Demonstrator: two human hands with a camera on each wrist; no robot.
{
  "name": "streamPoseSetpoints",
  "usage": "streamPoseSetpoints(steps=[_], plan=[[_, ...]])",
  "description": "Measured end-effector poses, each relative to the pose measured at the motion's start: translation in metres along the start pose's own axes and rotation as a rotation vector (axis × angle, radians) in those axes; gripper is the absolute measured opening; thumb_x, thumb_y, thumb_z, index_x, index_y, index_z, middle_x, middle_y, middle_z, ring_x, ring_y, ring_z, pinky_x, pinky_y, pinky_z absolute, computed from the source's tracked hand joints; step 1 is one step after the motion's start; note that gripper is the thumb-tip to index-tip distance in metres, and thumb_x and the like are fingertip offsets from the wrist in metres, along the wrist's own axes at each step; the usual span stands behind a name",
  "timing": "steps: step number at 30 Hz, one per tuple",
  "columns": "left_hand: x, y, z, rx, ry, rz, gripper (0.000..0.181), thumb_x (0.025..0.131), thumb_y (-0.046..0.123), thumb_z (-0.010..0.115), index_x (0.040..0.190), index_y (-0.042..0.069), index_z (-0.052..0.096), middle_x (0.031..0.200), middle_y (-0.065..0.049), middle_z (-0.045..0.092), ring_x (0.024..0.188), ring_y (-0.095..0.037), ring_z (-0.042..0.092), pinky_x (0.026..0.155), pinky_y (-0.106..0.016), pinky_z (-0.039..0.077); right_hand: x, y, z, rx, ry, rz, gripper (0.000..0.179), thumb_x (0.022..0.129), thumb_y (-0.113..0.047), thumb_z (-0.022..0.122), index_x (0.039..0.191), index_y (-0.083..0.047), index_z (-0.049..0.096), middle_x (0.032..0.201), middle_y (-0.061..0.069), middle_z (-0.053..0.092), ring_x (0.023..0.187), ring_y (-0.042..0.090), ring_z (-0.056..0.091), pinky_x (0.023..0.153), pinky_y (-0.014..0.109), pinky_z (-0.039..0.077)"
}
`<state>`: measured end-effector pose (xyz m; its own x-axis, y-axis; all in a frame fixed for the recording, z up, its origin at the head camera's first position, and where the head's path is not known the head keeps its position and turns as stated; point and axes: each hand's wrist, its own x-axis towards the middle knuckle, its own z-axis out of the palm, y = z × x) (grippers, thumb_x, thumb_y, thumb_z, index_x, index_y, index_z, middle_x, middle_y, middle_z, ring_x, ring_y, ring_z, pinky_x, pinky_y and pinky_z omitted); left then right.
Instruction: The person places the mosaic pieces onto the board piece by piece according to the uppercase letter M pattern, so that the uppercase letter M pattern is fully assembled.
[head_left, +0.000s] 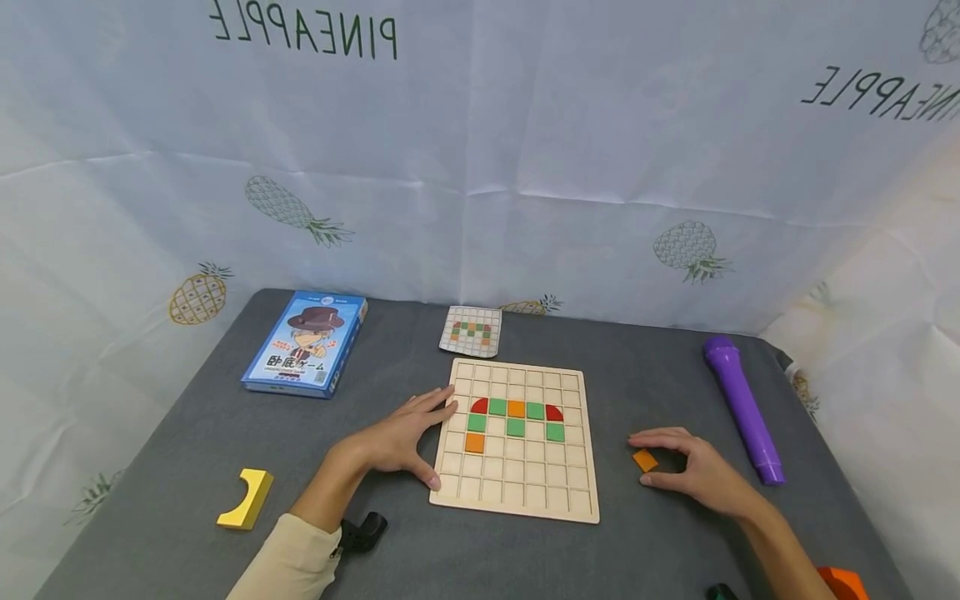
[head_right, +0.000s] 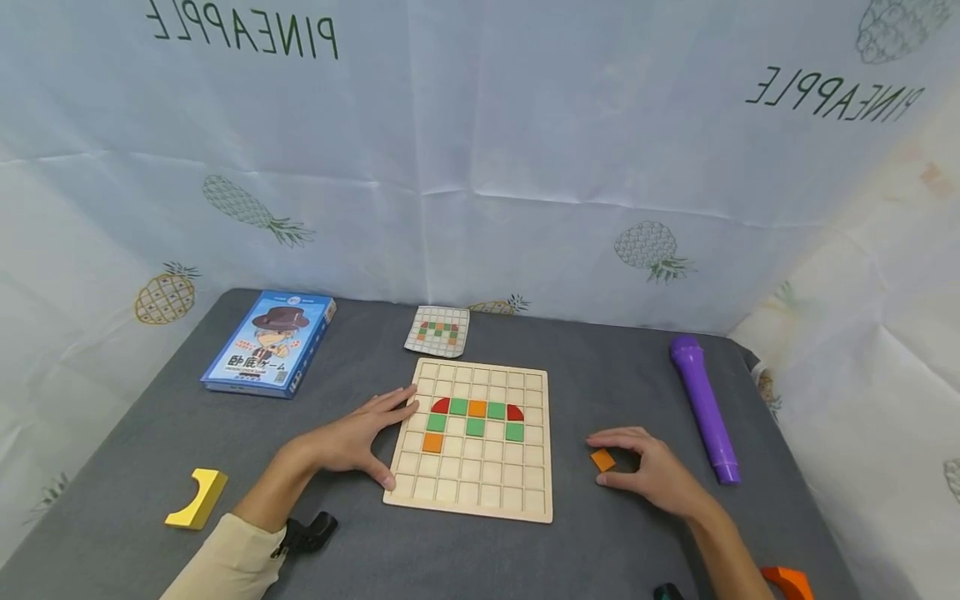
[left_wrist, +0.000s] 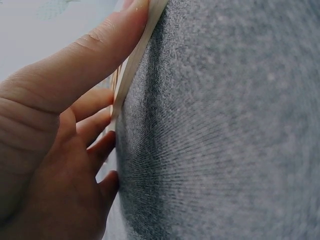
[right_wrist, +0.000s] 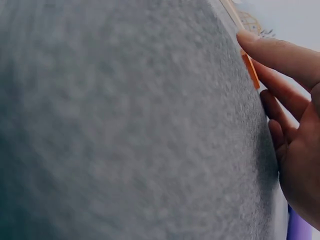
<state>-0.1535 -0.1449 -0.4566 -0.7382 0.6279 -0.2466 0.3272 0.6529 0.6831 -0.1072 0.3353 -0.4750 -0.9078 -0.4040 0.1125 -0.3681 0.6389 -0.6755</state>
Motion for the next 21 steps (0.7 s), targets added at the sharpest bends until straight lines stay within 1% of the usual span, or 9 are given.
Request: streamPoseSetpoints(steps=[4, 10, 17, 21], plan=[[-0.0002, 0.0008, 0.0004, -0.002, -0.004, 0.004, 0.116, 0.070, 0.035, 0.094, 0.161, 0.006, 0.029, 0.175, -0.011, 0.009, 0.161, -0.039, 0.008, 0.128, -0.065, 0.008, -0.0011, 0.0060, -0.0007, 0.007, -0.010, 0.004, 0.045, 0.083, -0.020, 0.085, 0.126, -0.022, 0.072, 0.127, -0.005, 0.071, 0.115, -0.013, 0.052, 0.095, 0.007, 0.039], [-0.0005, 0.0007, 0.0010, -0.003, -0.001, 0.012, 0.116, 0.070, 0.035, 0.094, 0.161, 0.006, 0.028, 0.174, -0.012, 0.009, 0.161, -0.040, 0.009, 0.128, -0.066, 0.008, -0.0009, 0.0097, -0.0010, 0.038, -0.019, -0.016, 0.044, 0.083, -0.017, 0.085, 0.125, -0.020, 0.073, 0.126, -0.004, 0.071, 0.116, -0.014, 0.053, 0.096, 0.004, 0.038], [-0.0009, -0.0001, 0.0006, -0.009, -0.007, 0.002, 0.115, 0.071, 0.036, 0.093, 0.162, 0.007, 0.028, 0.175, -0.011, 0.008, 0.162, -0.039, 0.007, 0.128, -0.066, 0.008, -0.0008, 0.0066, -0.0006, 0.046, -0.023, -0.024, 0.036, 0.085, -0.014, 0.083, 0.119, -0.019, 0.076, 0.117, -0.006, 0.073, 0.111, -0.012, 0.055, 0.093, 0.006, 0.041], [-0.0003, -0.0002, 0.0005, -0.015, -0.005, -0.003, 0.116, 0.071, 0.037, 0.093, 0.162, 0.007, 0.028, 0.175, -0.010, 0.008, 0.162, -0.039, 0.007, 0.128, -0.066, 0.008, -0.0007, 0.0047, -0.0014, 0.048, -0.029, -0.019, 0.033, 0.085, -0.014, 0.082, 0.117, -0.020, 0.077, 0.115, -0.007, 0.073, 0.109, -0.012, 0.055, 0.092, 0.007, 0.042]])
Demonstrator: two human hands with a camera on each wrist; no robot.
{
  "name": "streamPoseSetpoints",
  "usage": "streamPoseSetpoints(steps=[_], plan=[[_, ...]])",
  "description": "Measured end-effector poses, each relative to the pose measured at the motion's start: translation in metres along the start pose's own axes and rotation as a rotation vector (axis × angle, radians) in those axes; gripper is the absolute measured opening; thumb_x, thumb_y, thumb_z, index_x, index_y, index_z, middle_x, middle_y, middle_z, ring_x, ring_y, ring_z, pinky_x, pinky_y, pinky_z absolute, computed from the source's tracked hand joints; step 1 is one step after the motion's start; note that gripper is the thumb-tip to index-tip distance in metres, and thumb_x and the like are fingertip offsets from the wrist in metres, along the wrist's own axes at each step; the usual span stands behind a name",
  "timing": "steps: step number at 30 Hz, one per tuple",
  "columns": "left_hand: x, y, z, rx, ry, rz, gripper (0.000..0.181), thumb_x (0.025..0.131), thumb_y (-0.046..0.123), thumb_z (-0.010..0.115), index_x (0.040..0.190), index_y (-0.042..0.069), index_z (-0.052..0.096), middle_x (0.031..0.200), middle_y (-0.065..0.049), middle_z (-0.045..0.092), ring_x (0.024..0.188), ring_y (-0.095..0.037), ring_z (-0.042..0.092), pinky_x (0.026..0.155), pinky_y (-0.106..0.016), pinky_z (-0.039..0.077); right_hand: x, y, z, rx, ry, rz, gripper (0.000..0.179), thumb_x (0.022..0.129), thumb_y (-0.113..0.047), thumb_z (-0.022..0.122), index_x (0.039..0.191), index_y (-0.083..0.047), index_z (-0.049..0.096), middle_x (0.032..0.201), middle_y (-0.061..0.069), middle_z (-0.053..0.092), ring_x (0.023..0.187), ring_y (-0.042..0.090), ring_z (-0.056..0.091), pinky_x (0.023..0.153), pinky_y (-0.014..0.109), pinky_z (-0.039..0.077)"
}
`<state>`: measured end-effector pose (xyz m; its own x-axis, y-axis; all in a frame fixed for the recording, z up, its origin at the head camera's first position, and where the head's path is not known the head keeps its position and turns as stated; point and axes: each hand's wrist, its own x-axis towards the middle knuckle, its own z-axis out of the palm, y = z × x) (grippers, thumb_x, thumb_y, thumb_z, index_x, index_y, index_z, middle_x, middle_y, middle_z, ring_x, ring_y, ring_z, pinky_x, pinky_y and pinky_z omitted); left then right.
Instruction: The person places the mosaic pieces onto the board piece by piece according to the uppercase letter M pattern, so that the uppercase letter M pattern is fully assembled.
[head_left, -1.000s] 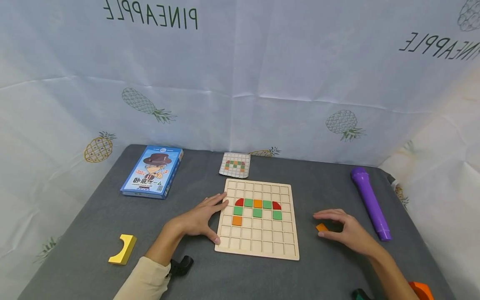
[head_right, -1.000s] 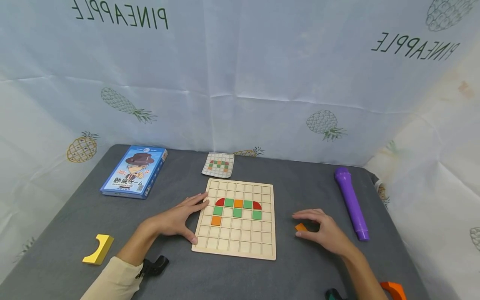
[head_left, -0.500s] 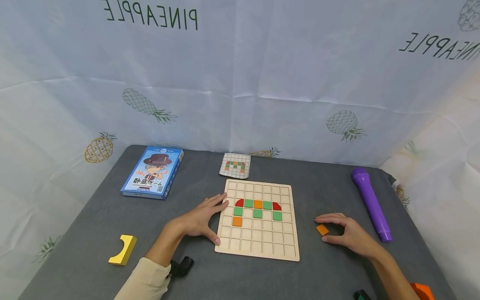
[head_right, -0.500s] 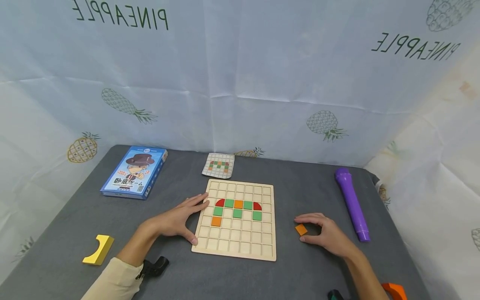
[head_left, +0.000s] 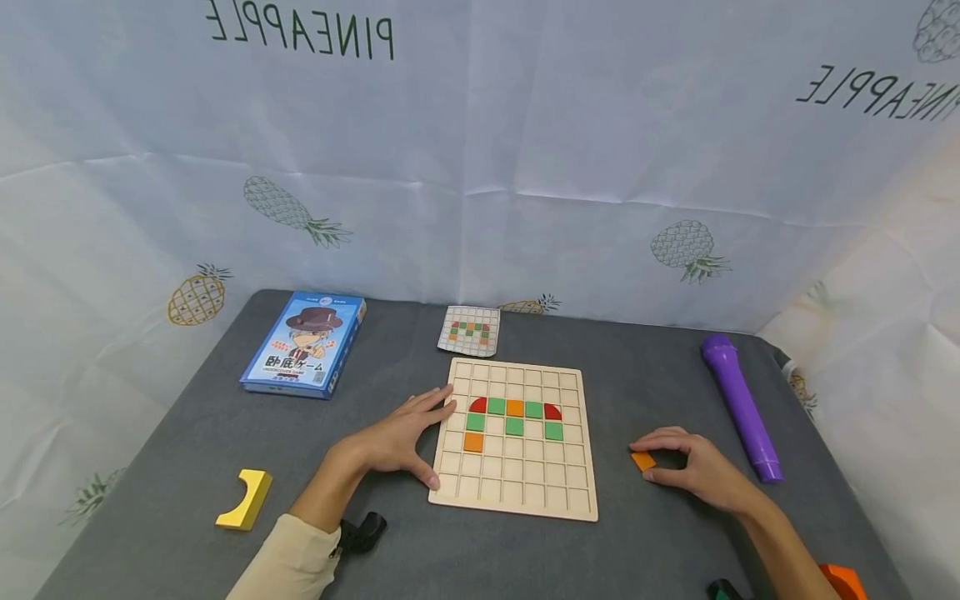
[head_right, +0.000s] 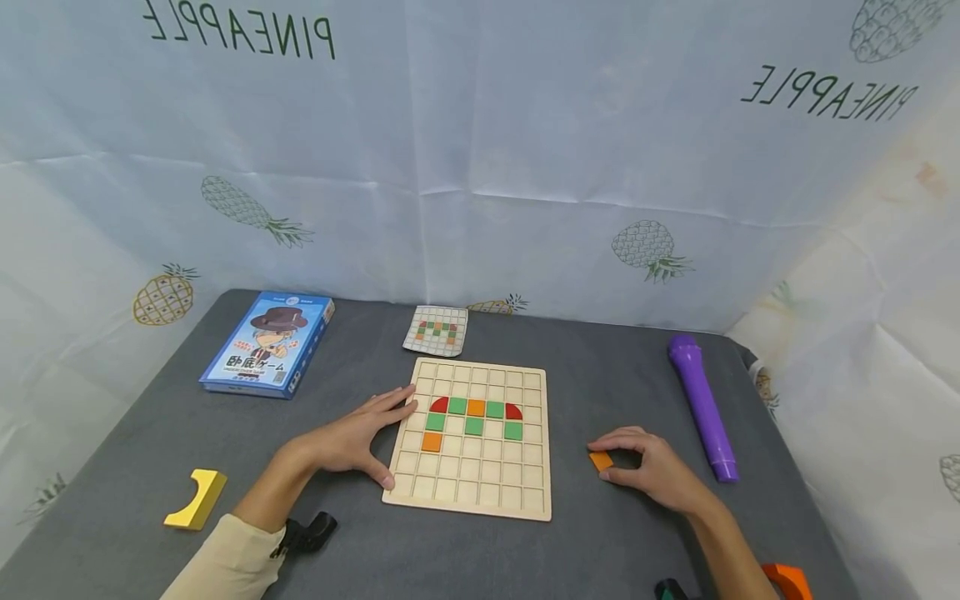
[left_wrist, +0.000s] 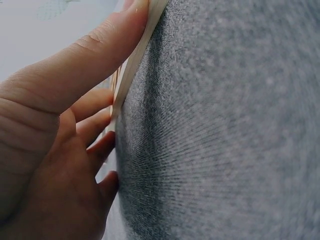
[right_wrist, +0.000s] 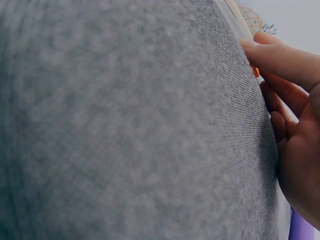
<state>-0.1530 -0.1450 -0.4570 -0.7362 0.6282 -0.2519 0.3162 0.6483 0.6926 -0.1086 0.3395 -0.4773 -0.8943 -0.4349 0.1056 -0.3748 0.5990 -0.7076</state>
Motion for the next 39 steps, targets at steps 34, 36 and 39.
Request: streamPoseSetpoints(steps=[34, 36, 39], plan=[[0.000, 0.001, 0.001, 0.016, 0.015, 0.007, 0.116, 0.070, 0.035, 0.094, 0.161, 0.006, 0.029, 0.174, -0.012, 0.011, 0.161, -0.040, 0.010, 0.128, -0.066, 0.009, 0.021, -0.016, 0.001, 0.031, 0.012, 0.009, 0.017, 0.086, -0.014, 0.081, 0.103, -0.015, 0.082, 0.104, 0.001, 0.073, 0.091, -0.002, 0.063, 0.071, 0.019, 0.052], [0.000, 0.001, 0.001, 0.019, 0.013, 0.007, 0.116, 0.070, 0.035, 0.094, 0.161, 0.006, 0.029, 0.174, -0.011, 0.011, 0.161, -0.040, 0.010, 0.127, -0.067, 0.010, 0.024, -0.020, 0.003, 0.039, 0.031, 0.004, 0.017, 0.086, -0.013, 0.081, 0.103, -0.015, 0.082, 0.104, 0.001, 0.073, 0.087, -0.001, 0.063, 0.068, 0.019, 0.052], [0.000, 0.001, 0.001, 0.018, 0.011, 0.004, 0.116, 0.070, 0.036, 0.094, 0.161, 0.006, 0.029, 0.174, -0.011, 0.010, 0.161, -0.039, 0.009, 0.128, -0.066, 0.010, 0.028, -0.023, 0.008, 0.054, 0.068, -0.012, 0.017, 0.086, -0.011, 0.081, 0.102, -0.014, 0.082, 0.104, 0.002, 0.073, 0.087, 0.000, 0.064, 0.069, 0.018, 0.052]])
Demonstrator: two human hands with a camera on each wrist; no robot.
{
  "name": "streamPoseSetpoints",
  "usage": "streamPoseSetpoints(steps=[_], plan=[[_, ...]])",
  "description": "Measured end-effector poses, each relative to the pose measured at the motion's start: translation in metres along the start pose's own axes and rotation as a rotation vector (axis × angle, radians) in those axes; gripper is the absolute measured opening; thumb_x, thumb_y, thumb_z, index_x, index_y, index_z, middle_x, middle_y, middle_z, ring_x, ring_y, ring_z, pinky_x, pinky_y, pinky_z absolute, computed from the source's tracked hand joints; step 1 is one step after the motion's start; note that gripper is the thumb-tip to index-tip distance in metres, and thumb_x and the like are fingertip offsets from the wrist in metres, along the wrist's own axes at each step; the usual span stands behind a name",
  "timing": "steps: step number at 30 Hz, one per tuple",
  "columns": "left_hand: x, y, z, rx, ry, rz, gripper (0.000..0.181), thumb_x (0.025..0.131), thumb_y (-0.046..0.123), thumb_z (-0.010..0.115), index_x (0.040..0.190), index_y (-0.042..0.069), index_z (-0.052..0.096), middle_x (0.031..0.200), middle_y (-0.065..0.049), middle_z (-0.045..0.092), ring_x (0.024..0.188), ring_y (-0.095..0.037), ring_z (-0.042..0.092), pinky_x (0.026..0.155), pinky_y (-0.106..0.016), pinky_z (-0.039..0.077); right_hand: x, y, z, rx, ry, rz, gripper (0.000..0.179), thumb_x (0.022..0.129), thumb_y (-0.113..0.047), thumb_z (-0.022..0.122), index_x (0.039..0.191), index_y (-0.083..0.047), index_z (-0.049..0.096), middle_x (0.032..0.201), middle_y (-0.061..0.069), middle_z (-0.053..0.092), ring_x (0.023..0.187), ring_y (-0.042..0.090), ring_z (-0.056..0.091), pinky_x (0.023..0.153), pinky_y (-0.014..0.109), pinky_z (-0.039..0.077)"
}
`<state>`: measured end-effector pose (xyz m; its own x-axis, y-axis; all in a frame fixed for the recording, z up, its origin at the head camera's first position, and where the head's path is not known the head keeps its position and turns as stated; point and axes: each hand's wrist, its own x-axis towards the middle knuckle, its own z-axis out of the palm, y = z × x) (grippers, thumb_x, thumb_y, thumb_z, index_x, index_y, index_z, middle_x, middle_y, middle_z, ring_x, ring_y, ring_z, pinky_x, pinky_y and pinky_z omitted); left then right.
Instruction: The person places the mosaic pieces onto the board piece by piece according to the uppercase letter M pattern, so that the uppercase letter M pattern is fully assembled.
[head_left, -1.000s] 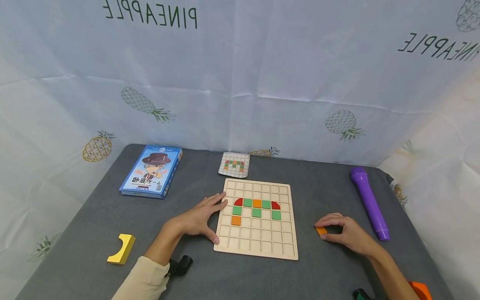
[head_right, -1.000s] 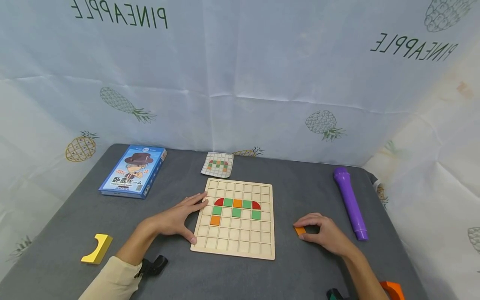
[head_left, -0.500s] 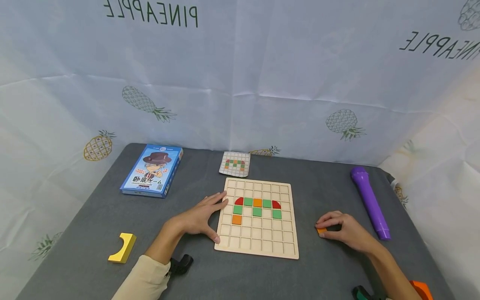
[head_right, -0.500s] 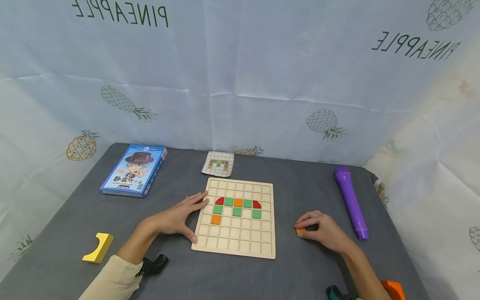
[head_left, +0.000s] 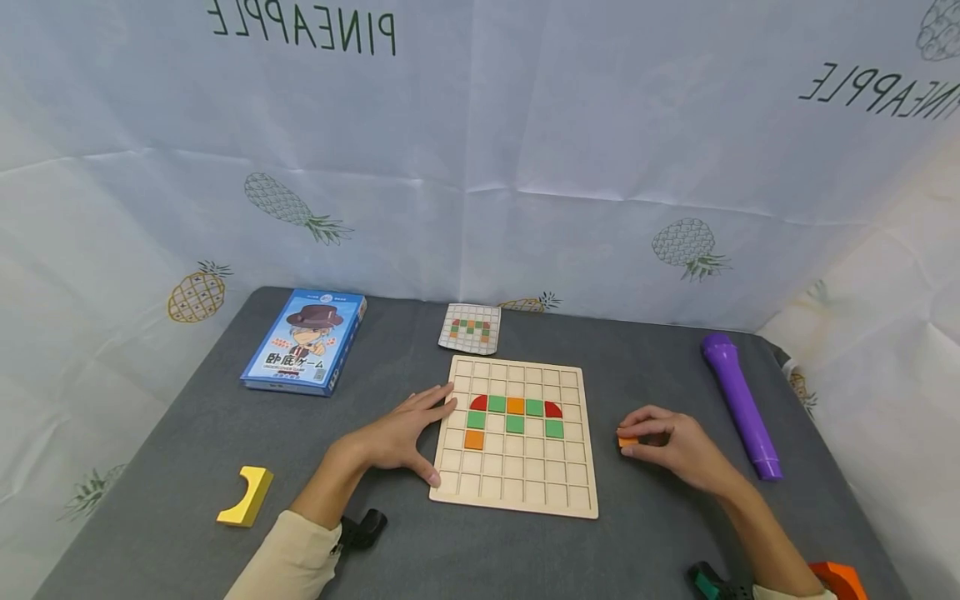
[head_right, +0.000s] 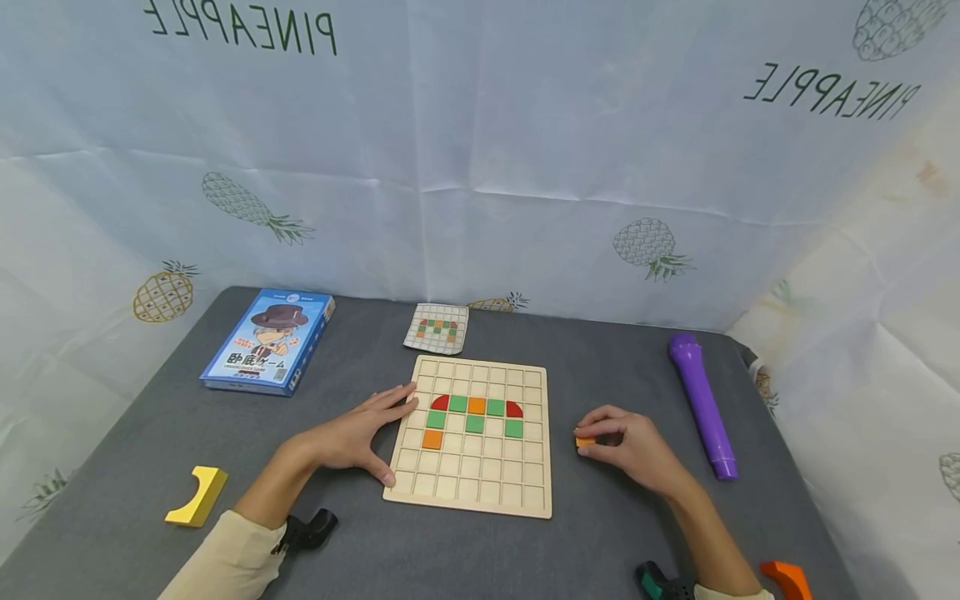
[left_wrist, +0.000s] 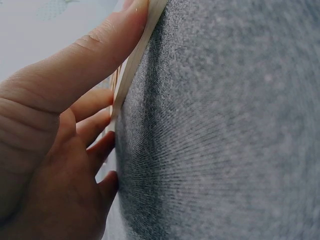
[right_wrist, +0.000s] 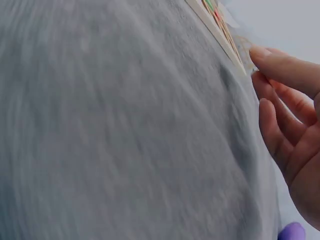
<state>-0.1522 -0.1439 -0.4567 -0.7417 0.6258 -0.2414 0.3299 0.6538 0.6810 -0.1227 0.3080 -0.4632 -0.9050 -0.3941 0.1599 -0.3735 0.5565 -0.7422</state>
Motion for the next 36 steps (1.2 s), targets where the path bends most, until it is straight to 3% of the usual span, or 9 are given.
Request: streamPoseSetpoints(steps=[5, 12, 23, 30, 36], plan=[[0.001, 0.000, 0.000, -0.006, -0.005, -0.003, 0.116, 0.070, 0.035, 0.094, 0.162, 0.007, 0.029, 0.175, -0.010, 0.010, 0.161, -0.039, 0.009, 0.128, -0.066, 0.010, 0.005, -0.002, 0.013, 0.003, 0.044, -0.002, 0.018, 0.084, -0.012, 0.083, 0.103, -0.013, 0.082, 0.105, 0.003, 0.074, 0.095, -0.003, 0.063, 0.075, 0.015, 0.051], [0.000, 0.000, -0.001, -0.009, -0.004, -0.009, 0.116, 0.070, 0.036, 0.094, 0.162, 0.008, 0.029, 0.175, -0.010, 0.009, 0.161, -0.039, 0.008, 0.128, -0.066, 0.009, 0.014, -0.008, 0.029, 0.054, 0.008, 0.055, 0.021, 0.084, -0.015, 0.083, 0.105, -0.014, 0.082, 0.111, 0.006, 0.075, 0.100, -0.007, 0.063, 0.073, 0.018, 0.056], [0.000, 0.002, -0.002, -0.007, -0.009, -0.015, 0.115, 0.071, 0.036, 0.093, 0.162, 0.008, 0.029, 0.175, -0.009, 0.009, 0.162, -0.038, 0.008, 0.128, -0.065, 0.009, 0.019, -0.016, 0.045, 0.079, -0.009, 0.037, 0.020, 0.084, -0.015, 0.083, 0.104, -0.013, 0.083, 0.113, 0.006, 0.075, 0.105, -0.007, 0.063, 0.083, 0.012, 0.053], [0.001, 0.000, -0.001, -0.006, -0.008, -0.010, 0.116, 0.070, 0.036, 0.094, 0.162, 0.007, 0.028, 0.175, -0.010, 0.009, 0.162, -0.038, 0.008, 0.128, -0.066, 0.009, 0.022, -0.020, 0.051, 0.094, -0.031, 0.037, 0.019, 0.083, -0.016, 0.084, 0.102, -0.014, 0.083, 0.108, 0.005, 0.077, 0.100, -0.004, 0.066, 0.080, 0.015, 0.055], [0.000, 0.000, -0.001, -0.005, -0.006, -0.008, 0.116, 0.070, 0.035, 0.094, 0.162, 0.007, 0.029, 0.175, -0.010, 0.010, 0.162, -0.038, 0.009, 0.128, -0.065, 0.009, 0.026, -0.026, 0.056, 0.103, -0.069, 0.048, 0.017, 0.083, -0.022, 0.085, 0.099, -0.017, 0.083, 0.109, 0.006, 0.076, 0.097, -0.005, 0.064, 0.066, 0.020, 0.056]])
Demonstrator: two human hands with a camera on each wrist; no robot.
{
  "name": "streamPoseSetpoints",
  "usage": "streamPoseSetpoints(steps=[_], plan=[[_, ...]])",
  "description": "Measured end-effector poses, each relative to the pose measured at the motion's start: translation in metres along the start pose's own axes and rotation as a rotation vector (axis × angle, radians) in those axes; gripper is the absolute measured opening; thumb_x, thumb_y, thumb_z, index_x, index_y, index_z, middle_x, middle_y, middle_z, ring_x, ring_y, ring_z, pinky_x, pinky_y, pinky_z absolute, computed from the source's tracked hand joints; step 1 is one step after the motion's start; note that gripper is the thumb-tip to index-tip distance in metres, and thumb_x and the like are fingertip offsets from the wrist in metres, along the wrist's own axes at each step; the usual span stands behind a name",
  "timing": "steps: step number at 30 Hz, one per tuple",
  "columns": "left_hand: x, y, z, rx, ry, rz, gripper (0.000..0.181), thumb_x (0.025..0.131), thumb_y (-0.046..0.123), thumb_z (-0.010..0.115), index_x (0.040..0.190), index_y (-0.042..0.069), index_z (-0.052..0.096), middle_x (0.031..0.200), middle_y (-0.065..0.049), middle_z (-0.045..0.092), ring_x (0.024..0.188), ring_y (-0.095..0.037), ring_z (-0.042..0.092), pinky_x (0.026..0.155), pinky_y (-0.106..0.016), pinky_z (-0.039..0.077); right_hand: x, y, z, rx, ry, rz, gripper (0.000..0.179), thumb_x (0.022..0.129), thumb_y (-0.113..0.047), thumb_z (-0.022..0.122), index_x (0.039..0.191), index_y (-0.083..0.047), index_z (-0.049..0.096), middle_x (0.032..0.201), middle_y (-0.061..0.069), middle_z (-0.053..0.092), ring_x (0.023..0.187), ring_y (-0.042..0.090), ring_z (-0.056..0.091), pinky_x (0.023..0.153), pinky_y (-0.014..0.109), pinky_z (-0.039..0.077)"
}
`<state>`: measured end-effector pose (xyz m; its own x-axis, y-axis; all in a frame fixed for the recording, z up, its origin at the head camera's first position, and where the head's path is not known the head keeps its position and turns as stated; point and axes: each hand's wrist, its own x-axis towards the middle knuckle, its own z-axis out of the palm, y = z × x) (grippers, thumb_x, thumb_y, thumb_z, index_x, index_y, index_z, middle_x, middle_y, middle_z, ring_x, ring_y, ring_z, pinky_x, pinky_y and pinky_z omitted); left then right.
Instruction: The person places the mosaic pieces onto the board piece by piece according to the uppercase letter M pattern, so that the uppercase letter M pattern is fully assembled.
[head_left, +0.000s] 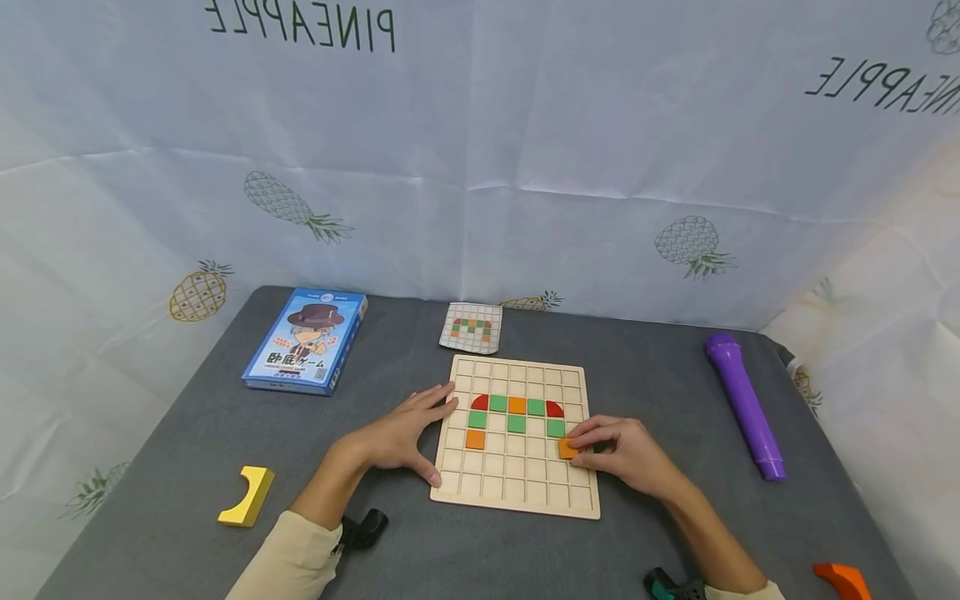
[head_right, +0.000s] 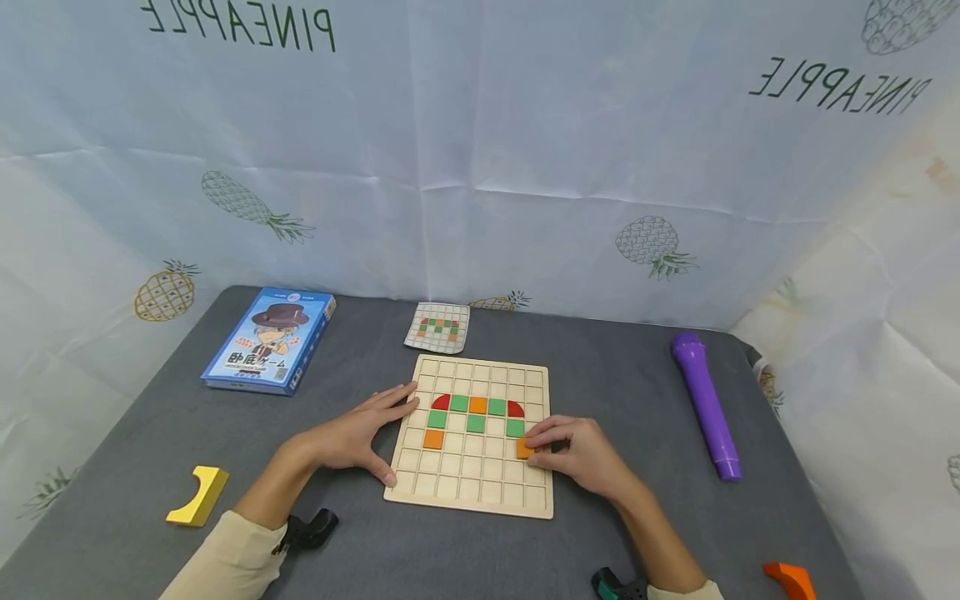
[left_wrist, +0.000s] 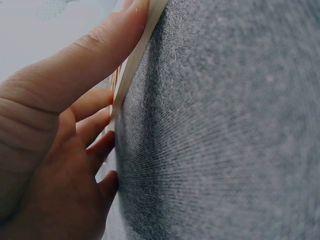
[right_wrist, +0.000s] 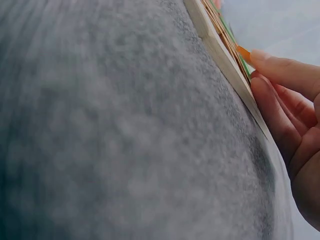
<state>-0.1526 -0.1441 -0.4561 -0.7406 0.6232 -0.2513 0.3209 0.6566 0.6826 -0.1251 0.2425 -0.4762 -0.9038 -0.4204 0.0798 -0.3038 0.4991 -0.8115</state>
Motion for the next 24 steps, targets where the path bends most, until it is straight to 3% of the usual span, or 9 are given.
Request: streamPoseSetpoints(steps=[15, 24], plan=[[0.002, -0.002, 0.001, 0.000, 0.002, 0.003, 0.116, 0.070, 0.036, 0.094, 0.161, 0.007, 0.029, 0.175, -0.010, 0.009, 0.162, -0.038, 0.008, 0.128, -0.065, 0.008, 0.007, -0.006, 0.009, -0.080, -0.020, -0.064, 0.015, 0.081, -0.023, 0.087, 0.095, -0.018, 0.083, 0.101, -0.001, 0.074, 0.078, 0.001, 0.061, 0.060, 0.019, 0.050], [0.002, -0.001, 0.000, 0.006, -0.002, 0.015, 0.115, 0.070, 0.035, 0.094, 0.161, 0.006, 0.029, 0.174, -0.011, 0.009, 0.161, -0.039, 0.008, 0.128, -0.065, 0.008, 0.010, -0.008, 0.011, -0.096, -0.030, -0.072, 0.012, 0.082, -0.021, 0.086, 0.094, -0.019, 0.083, 0.102, -0.003, 0.074, 0.087, 0.002, 0.063, 0.069, 0.020, 0.053]])
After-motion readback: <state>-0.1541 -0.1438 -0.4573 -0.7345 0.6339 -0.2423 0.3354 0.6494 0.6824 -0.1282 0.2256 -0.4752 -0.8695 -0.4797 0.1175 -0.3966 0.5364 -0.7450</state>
